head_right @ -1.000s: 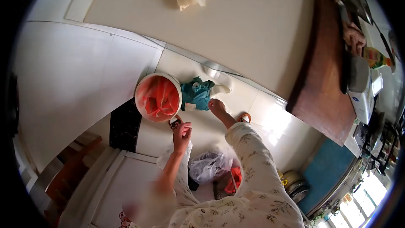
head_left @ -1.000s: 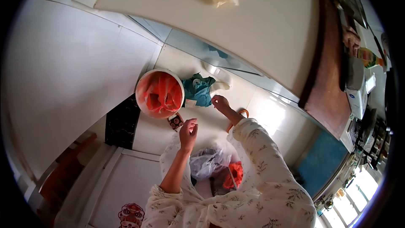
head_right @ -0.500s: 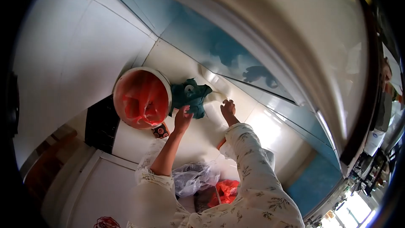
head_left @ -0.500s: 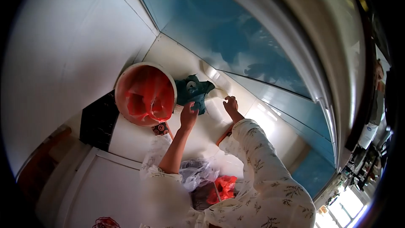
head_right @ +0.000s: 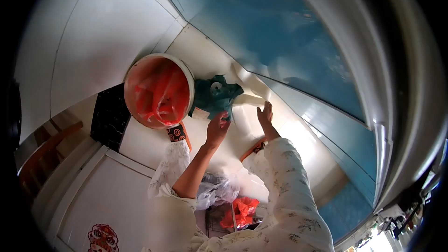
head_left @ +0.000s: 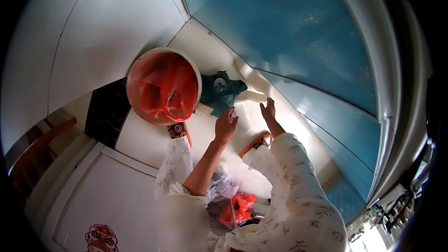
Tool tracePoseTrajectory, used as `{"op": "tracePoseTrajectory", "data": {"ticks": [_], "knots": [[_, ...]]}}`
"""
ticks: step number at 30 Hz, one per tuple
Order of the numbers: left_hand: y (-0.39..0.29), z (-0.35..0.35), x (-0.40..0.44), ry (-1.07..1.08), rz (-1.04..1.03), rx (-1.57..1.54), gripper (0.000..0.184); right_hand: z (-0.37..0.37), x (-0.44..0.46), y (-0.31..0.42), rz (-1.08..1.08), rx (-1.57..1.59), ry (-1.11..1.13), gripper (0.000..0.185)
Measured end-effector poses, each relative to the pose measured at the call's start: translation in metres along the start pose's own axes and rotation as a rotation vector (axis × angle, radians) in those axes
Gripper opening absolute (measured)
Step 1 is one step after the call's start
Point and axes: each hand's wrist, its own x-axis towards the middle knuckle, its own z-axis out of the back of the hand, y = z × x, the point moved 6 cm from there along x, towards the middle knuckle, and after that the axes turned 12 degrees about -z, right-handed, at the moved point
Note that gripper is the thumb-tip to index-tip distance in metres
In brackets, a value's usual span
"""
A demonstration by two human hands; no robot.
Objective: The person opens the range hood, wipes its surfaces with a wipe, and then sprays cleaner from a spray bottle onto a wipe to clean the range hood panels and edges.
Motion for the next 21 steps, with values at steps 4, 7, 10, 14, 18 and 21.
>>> {"op": "tracePoseTrajectory", "data": {"ticks": [4,7,10,14,18,21], "knots": [[-0.051,-0.008,-0.024,0.095,-0.106,0.101,0.054,0.106,-0.095,0.059,0.158,0.169,-0.013,0.052],[-0.116,-0.005,-0.035,0.106,-0.247,0.165,0.072,0.179,-0.17,0.092,0.246,0.261,-0.056,0.05],[-0.181,0.006,-0.042,0.109,-0.391,0.169,0.089,0.245,-0.236,0.131,0.334,0.338,-0.107,0.057],[-0.228,0.012,-0.056,0.137,-0.483,0.194,0.103,0.308,-0.298,0.162,0.392,0.237,-0.096,0.058],[-0.28,0.021,-0.059,0.174,-0.609,0.204,0.099,0.354,-0.334,0.183,0.491,0.235,-0.07,0.056],[-0.321,0.022,-0.069,0.201,-0.673,0.156,0.085,0.39,-0.357,0.2,0.541,0.212,-0.042,0.05]]}}
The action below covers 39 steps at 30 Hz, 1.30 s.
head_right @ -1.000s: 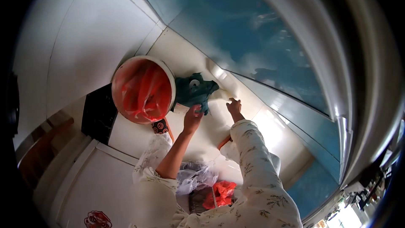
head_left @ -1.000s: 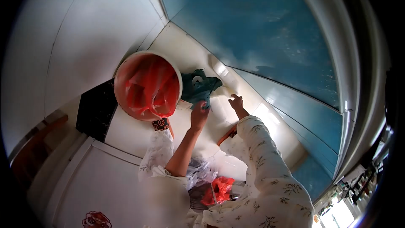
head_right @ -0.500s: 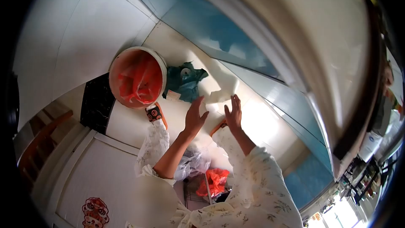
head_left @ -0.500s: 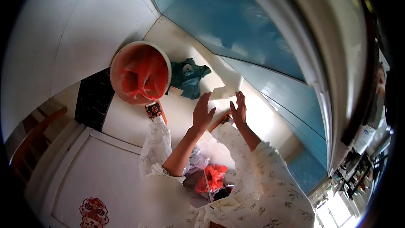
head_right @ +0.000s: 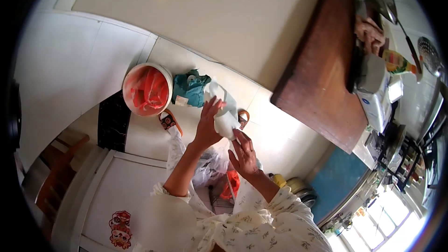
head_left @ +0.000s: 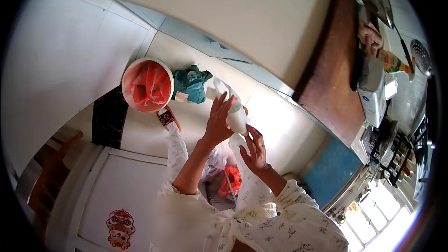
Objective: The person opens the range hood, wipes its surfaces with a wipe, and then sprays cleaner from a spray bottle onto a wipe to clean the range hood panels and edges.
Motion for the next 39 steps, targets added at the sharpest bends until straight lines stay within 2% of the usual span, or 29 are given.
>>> {"op": "tracePoseTrajectory", "data": {"ticks": [2,3,8,10,13,16,17,20,24,25,26,28,29,30,32,35,38,39], "knots": [[-0.025,0.007,-0.002,-0.049,-0.034,-0.072,0.078,0.021,-0.006,0.014,0.002,-0.001,-0.014,0.047],[-0.042,0.018,0.001,-0.119,0.005,-0.109,0.068,0.028,-0.011,0.019,0.006,0.011,-0.025,0.046],[-0.096,0.041,-0.018,-0.251,0.092,-0.105,0.059,0.047,-0.039,0.043,0.083,0.101,-0.026,0.039],[-0.108,0.048,-0.028,-0.267,0.149,-0.137,0.058,0.05,-0.044,0.053,0.035,0.184,0.001,0.039],[-0.118,0.054,-0.048,-0.288,0.37,-0.26,0.057,0.048,-0.051,0.054,-0.11,0.324,0.022,0.04],[-0.134,0.065,-0.058,-0.24,0.425,-0.215,0.057,0.052,-0.042,0.044,-0.319,0.48,-0.074,0.05],[-0.138,0.066,-0.061,-0.212,0.421,-0.229,0.058,0.05,-0.038,0.042,-0.324,0.497,-0.072,0.061],[-0.145,0.068,-0.064,-0.096,0.4,-0.241,0.062,0.035,-0.028,0.043,-0.334,0.471,0.053,0.071],[-0.161,0.072,-0.056,0.177,0.338,-0.148,0.076,0.031,-0.013,0.044,-0.19,0.542,0.152,0.052],[-0.162,0.073,-0.054,0.244,0.308,-0.119,0.081,0.03,-0.013,0.039,-0.329,0.775,0.092,0.043],[-0.159,0.075,-0.055,0.243,0.329,-0.15,0.086,0.031,-0.011,0.036,-0.381,0.85,0.08,0.047],[-0.146,0.076,-0.062,0.24,0.371,-0.214,0.095,0.043,-0.007,0.046,-0.265,0.928,0.002,0.048],[-0.133,0.078,-0.072,0.181,0.418,-0.255,0.103,0.045,-0.007,0.05,-0.252,0.88,0.038,0.049],[-0.122,0.079,-0.08,0.089,0.588,-0.36,0.092,0.049,-0.008,0.054,-0.238,0.832,0.074,0.049],[-0.086,0.053,-0.125,-0.219,1.08,-0.886,0.079,0.052,-0.011,0.063,-0.153,0.757,0.139,0.049],[-0.064,0.016,-0.134,-0.255,1.248,-1.45,0.08,0.053,-0.017,0.079,-0.072,0.748,0.269,0.049],[-0.061,0.013,-0.093,-0.202,1.217,-1.465,0.08,0.053,-0.029,0.096,-0.102,0.801,0.446,0.048],[-0.049,0.007,-0.092,-0.28,1.276,-1.505,0.069,0.049,-0.037,0.097,-0.121,0.838,0.475,0.046]]}}
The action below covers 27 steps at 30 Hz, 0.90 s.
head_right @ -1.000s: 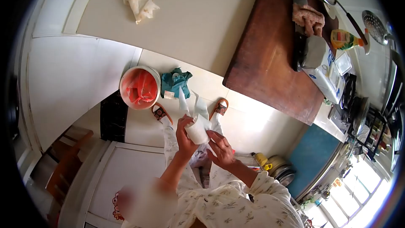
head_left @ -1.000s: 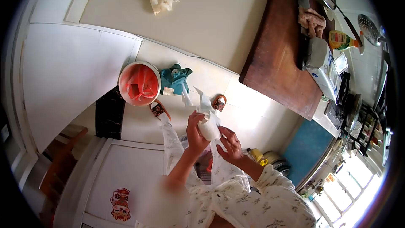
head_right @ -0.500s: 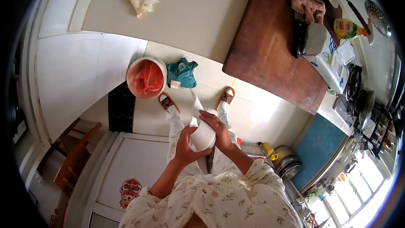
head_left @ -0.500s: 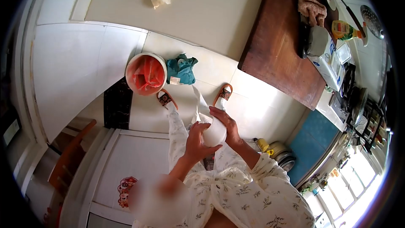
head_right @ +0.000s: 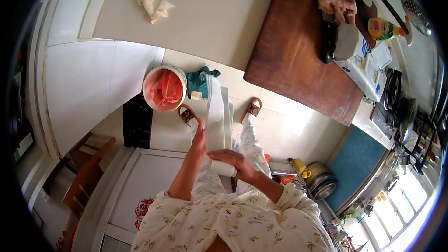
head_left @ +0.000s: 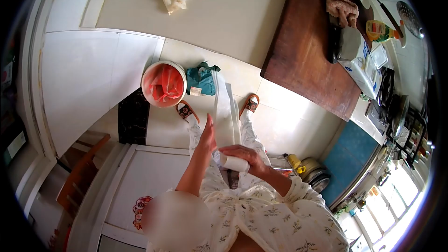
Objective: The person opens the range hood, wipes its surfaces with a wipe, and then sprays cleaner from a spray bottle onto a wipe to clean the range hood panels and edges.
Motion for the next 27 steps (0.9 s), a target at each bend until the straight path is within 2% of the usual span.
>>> {"op": "tracePoseTrajectory", "data": {"ticks": [3,4,7,8,10,13,14,15,17,18,20,21,23,24,26,27], "knots": [[0.002,0.023,0.028,-0.061,0.016,0.108,0.057,-0.012,-0.015,-0.002,-0.102,0.155,0.11,0.041],[0.007,0.028,0.033,0.074,0.091,-0.132,0.046,-0.013,-0.019,-0.001,-0.142,0.213,0.151,0.04],[0.015,0.035,0.038,0.366,0.164,-0.364,0.045,-0.001,-0.025,-0.004,-0.16,0.422,0.191,0.037],[0.019,0.049,0.039,0.273,0.116,-0.22,0.044,0.006,-0.024,-0.003,-0.07,0.493,0.147,0.038],[0.011,0.041,0.024,0.09,0.02,0.071,0.043,0.022,-0.013,0.001,-0.102,0.42,0.167,0.038],[-0.005,0.019,0.014,0.155,-0.131,-0.231,0.053,0.017,-0.009,0.004,-0.114,0.257,0.256,0.037],[-0.007,0.02,0.011,0.069,-0.129,-0.224,0.057,0.01,-0.01,0.005,-0.116,0.206,0.29,0.037],[-0.003,0.025,0.011,0.043,-0.106,-0.213,0.058,0.002,-0.013,0.005,-0.097,0.051,0.314,0.036],[0.009,0.05,0.018,-0.006,-0.062,-0.192,0.059,-0.014,-0.021,-0.008,-0.11,0.046,0.383,0.037],[0.013,0.048,0.017,0.025,0.043,-0.175,0.05,-0.017,-0.022,-0.009,-0.126,0.087,0.413,0.037],[0.014,0.049,0.021,0.012,-0.102,0.137,0.048,-0.023,-0.023,-0.009,-0.16,0.17,0.471,0.038],[0.01,0.04,0.019,0.006,-0.173,0.293,0.048,-0.019,-0.02,-0.011,-0.201,0.246,0.448,0.038],[0.007,0.026,0.015,0.076,-0.194,0.336,0.051,-0.004,-0.01,-0.016,-0.286,0.396,0.401,0.04],[0.006,0.02,0.014,0.109,-0.206,0.356,0.053,0.012,-0.006,-0.04,-0.307,0.494,0.223,0.035],[0.01,0.016,0.005,0.15,-0.17,0.5,0.057,0.048,0.01,-0.066,-0.23,0.359,-0.06,0.033],[0.011,0.012,0.0,0.172,-0.154,0.573,0.06,0.069,0.028,-0.062,-0.13,0.126,-0.16,0.034]]}}
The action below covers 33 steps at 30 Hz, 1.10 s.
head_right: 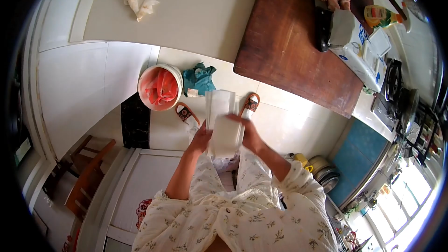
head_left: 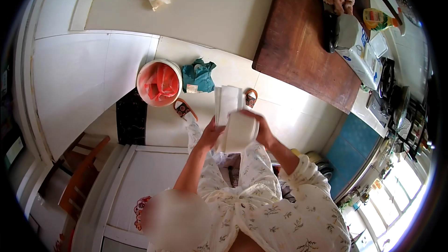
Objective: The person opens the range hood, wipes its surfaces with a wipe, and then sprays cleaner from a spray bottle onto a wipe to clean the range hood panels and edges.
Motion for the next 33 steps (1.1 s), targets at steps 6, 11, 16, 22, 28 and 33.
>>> {"op": "tracePoseTrajectory", "data": {"ticks": [6,11,16,22,28,33], "knots": [[-0.012,-0.02,-0.005,-0.145,0.047,-0.276,0.056,0.043,0.076,-0.045,-0.02,0.491,-0.114,0.038],[-0.027,-0.032,-0.003,-0.078,-0.115,0.057,0.058,0.049,0.085,-0.09,-0.099,0.136,-0.242,0.037],[-0.004,0.003,0.009,-0.222,-0.09,-0.061,0.061,0.042,0.027,-0.143,-0.653,0.775,-0.038,0.047],[0.042,0.002,0.033,0.157,-0.003,0.23,0.065,0.019,0.046,-0.156,-0.629,0.713,-0.11,0.047],[0.094,0.184,0.169,-0.084,-0.183,0.474,0.031,0.061,0.079,-0.195,-0.564,0.43,-0.328,0.041],[0.095,0.277,0.266,-0.318,-0.355,1.475,0.036,0.08,0.09,-0.219,-0.658,0.353,-0.353,0.039]]}}
